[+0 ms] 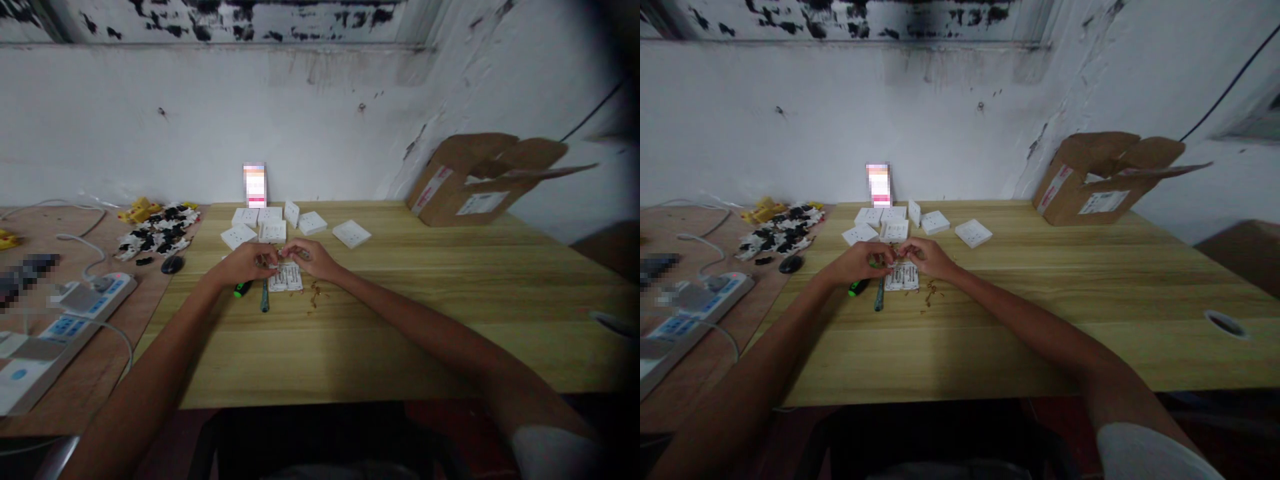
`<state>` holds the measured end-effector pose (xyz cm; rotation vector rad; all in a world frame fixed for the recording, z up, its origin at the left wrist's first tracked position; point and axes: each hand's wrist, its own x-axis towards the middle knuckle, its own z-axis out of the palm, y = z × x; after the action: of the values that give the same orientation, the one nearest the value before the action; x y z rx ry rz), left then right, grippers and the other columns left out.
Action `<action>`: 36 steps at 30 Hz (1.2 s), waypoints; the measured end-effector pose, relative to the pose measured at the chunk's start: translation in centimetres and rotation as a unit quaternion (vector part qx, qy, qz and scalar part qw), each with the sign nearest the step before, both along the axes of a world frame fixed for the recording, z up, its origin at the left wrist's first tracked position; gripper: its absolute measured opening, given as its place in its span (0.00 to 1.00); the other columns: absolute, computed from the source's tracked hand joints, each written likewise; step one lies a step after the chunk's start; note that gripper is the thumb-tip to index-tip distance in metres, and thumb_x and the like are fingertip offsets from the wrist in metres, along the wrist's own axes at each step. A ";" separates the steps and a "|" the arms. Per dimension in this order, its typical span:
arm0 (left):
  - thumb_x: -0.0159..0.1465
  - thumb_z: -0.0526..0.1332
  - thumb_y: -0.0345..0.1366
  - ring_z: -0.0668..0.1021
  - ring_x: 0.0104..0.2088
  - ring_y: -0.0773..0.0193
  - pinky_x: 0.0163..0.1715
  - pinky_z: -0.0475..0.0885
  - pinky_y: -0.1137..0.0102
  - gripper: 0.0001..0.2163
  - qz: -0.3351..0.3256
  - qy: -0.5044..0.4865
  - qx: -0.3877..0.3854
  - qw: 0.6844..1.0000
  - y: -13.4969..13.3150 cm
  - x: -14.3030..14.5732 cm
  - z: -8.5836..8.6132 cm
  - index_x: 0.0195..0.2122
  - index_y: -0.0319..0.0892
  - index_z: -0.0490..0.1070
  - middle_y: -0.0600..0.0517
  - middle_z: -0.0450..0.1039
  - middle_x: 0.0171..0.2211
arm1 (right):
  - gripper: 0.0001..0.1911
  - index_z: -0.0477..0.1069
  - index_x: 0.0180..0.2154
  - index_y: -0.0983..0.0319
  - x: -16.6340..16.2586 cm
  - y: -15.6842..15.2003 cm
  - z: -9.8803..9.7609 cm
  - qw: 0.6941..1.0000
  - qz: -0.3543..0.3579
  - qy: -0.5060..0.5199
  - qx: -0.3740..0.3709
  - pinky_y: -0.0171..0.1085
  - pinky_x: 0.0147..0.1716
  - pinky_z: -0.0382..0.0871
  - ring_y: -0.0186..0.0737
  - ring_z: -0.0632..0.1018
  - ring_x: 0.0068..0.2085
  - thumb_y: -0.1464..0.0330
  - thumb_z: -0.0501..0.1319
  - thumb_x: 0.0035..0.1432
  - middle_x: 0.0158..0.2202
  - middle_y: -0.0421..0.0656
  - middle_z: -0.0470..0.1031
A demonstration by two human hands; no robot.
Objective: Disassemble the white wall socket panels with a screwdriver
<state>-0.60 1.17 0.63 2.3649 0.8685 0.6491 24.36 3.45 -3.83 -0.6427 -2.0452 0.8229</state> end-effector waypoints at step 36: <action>0.63 0.69 0.40 0.82 0.41 0.58 0.46 0.74 0.65 0.08 -0.024 0.059 0.061 0.996 -0.5 1.4 -0.2 0.42 0.45 0.81 0.50 0.83 0.42 | 0.19 0.77 0.45 0.61 0.0 0.5 -1.2 0.997 -0.007 -0.071 0.030 0.34 0.34 0.69 0.35 0.77 0.33 0.81 0.59 0.54 0.37 0.41 0.81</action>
<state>0.82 0.64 0.45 2.5478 0.8398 0.5629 24.35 3.94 -5.04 -0.6971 -2.1820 0.7224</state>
